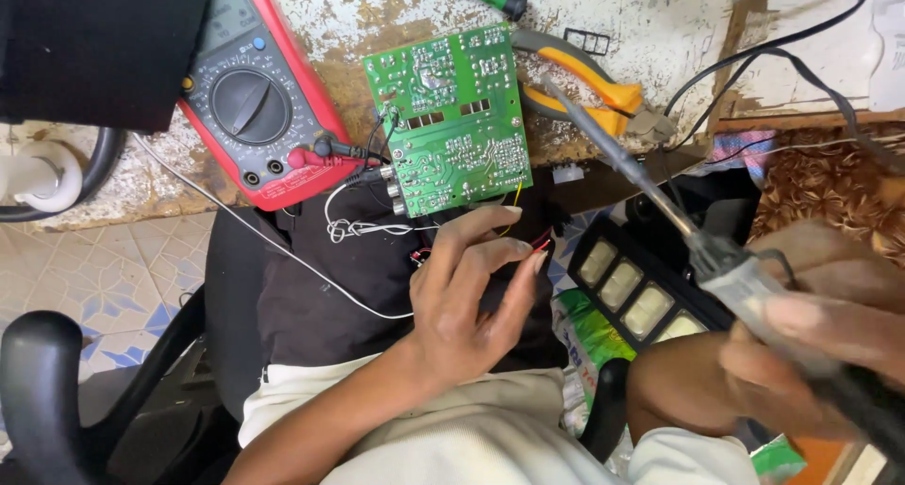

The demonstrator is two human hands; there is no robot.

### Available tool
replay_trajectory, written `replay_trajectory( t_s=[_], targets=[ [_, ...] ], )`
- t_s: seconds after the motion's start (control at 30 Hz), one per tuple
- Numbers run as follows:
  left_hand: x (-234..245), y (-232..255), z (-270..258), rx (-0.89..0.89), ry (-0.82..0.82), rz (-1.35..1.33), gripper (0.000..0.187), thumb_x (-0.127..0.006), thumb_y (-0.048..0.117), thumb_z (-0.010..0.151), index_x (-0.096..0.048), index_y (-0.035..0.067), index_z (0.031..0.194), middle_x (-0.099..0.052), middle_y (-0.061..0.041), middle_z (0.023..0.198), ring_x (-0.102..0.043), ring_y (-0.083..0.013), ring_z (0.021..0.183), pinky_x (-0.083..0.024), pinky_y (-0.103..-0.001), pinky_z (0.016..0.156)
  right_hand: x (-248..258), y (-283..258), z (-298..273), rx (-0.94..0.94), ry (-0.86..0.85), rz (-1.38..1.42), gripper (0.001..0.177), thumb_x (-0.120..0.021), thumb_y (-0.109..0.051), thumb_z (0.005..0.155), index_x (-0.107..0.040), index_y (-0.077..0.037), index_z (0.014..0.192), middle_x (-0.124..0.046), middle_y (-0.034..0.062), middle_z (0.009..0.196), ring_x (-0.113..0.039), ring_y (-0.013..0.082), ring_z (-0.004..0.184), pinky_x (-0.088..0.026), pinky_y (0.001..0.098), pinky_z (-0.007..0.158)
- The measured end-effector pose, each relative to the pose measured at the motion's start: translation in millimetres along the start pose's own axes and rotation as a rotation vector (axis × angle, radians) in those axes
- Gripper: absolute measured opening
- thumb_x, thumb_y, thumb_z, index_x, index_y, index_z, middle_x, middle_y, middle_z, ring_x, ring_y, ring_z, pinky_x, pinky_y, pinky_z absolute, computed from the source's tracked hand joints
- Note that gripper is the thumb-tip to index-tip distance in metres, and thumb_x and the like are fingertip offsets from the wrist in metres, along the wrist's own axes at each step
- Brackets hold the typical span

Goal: Soldering wires onto a circuit board and assembling electronic components at a repair bench.

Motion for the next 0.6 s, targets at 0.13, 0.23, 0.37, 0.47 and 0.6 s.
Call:
replay_trajectory(
  t_s=[0.13, 0.23, 0.37, 0.47, 0.6],
  targets=[
    [3.7, -4.7, -2.7, 0.025, 0.020, -0.066, 0.007, -0.065, 0.003, 0.098, -0.060, -0.002, 0.098, -0.066, -0.023, 0.104, -0.072, -0.0328, 0.095, -0.059, -0.038, 0.083, -78.5, -0.7, 34.1, 0.121, -0.554, -0.064, 0.036, -0.077, -0.009, 0.096, -0.060, -0.006, 0.128, -0.077, 0.0142, 0.111, -0.075, 0.0248, 0.100, -0.060, 0.0344, 0.088],
    [8.7, -8.9, -3.2, 0.066, 0.041, -0.060, 0.006, -0.064, 0.005, 0.099, -0.060, 0.001, 0.098, -0.067, -0.021, 0.103, -0.070, -0.0316, 0.096, -0.053, -0.038, 0.086, -117.6, 6.5, 38.9, 0.215, -0.457, -0.148, 0.036, -0.073, -0.002, 0.109, -0.054, -0.009, 0.139, -0.074, 0.0182, 0.126, -0.070, 0.0332, 0.115, -0.050, 0.0431, 0.093],
    [13.9, -11.8, -5.9, 0.100, 0.067, -0.109, 0.007, -0.061, 0.005, 0.099, -0.059, -0.001, 0.097, -0.063, -0.024, 0.106, -0.067, -0.0336, 0.102, -0.056, -0.040, 0.091, -144.4, 23.9, 40.2, 0.208, -0.584, -0.244, 0.056, -0.069, 0.006, 0.118, -0.038, -0.013, 0.159, -0.054, 0.0233, 0.158, -0.054, 0.0480, 0.149, -0.045, 0.0564, 0.113],
    [16.9, -12.6, -6.3, 0.104, 0.100, -0.107, 0.009, -0.061, 0.006, 0.099, -0.059, -0.001, 0.095, -0.062, -0.025, 0.104, -0.067, -0.0327, 0.102, -0.056, -0.039, 0.089, -148.1, 11.2, 46.7, 0.186, -0.566, -0.126, 0.045, -0.061, -0.002, 0.118, -0.038, -0.007, 0.156, -0.052, 0.0285, 0.153, -0.052, 0.0502, 0.147, -0.044, 0.0611, 0.127],
    [17.3, -17.7, -11.5, 0.103, 0.100, -0.095, 0.008, -0.063, 0.008, 0.100, -0.060, 0.001, 0.097, -0.063, -0.023, 0.108, -0.067, -0.0316, 0.104, -0.053, -0.038, 0.092, -145.4, 3.9, 39.0, 0.105, -0.537, -0.068, 0.041, -0.055, 0.002, 0.118, -0.039, -0.005, 0.155, -0.050, 0.0317, 0.151, -0.054, 0.0485, 0.146, -0.048, 0.0561, 0.124]
  ],
)
Point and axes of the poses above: each hand's wrist, its own z-axis towards the middle knuckle, its own x-axis out of the back of the hand, y = z × x, the point moved 5 cm from there along z, towards the middle knuckle
